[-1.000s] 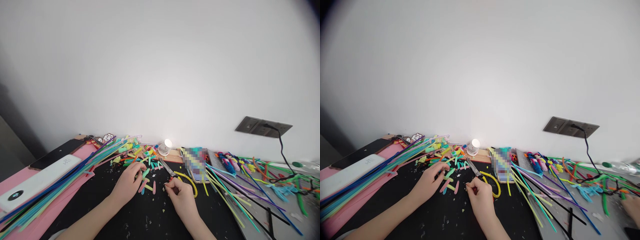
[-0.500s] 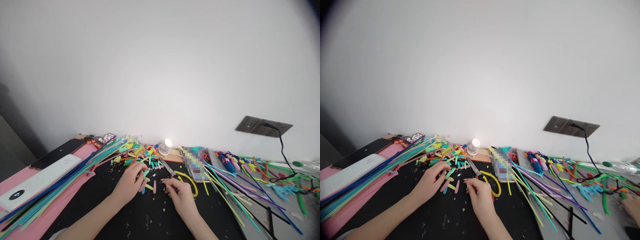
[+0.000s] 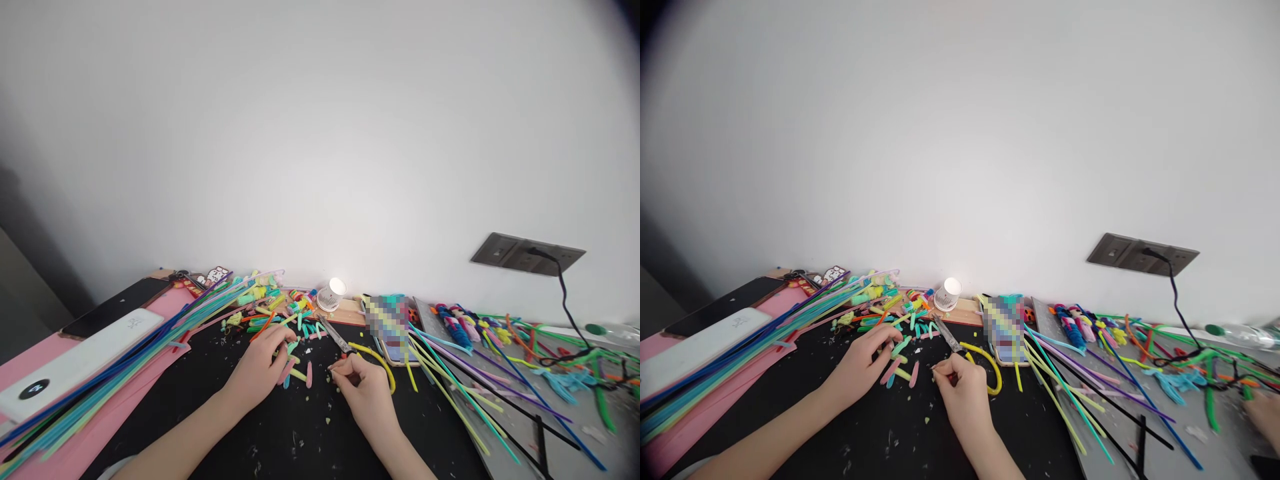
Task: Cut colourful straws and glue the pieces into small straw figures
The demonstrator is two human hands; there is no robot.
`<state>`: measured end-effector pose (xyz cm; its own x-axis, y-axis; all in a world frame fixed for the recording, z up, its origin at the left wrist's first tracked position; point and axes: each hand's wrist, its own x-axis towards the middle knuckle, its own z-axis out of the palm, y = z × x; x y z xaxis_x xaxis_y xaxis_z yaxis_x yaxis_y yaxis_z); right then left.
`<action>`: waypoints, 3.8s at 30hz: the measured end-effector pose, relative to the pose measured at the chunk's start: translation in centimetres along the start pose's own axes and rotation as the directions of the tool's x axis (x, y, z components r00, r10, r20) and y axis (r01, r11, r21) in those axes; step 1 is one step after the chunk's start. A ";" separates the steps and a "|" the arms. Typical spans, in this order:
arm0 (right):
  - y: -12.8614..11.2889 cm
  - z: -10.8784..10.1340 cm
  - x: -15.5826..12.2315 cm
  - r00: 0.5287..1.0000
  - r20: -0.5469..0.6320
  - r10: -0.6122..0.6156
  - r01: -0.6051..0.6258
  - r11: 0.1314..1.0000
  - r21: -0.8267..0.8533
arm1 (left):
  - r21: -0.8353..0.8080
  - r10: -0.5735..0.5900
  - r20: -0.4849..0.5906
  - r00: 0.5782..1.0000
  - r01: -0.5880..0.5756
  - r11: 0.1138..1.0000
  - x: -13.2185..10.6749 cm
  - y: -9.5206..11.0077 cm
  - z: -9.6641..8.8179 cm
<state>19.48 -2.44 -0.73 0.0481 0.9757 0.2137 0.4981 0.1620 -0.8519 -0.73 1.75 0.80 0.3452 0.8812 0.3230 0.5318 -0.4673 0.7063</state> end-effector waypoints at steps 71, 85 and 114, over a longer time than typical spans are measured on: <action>2.5 -5.0 2.9 0.938 -0.208 -0.277 0.118 0.820 -0.560 | 0.079 0.081 -0.013 0.997 -0.079 0.994 0.2 -1.9 0.9; -0.4 -1.5 1.4 0.945 0.127 -0.300 0.324 0.828 -0.457 | 0.277 0.118 0.117 0.986 -0.147 0.950 0.3 -2.8 1.8; -0.5 0.4 1.4 0.917 0.359 -0.174 0.378 0.667 -0.642 | 0.193 0.137 0.057 0.989 -0.146 0.970 0.2 -2.0 2.0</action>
<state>19.00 -1.08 -0.22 -0.3530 0.9195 0.1727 0.9064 0.3819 -0.1805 -0.22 2.76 -1.82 0.4585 0.8033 0.3801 0.6153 -0.5956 0.5164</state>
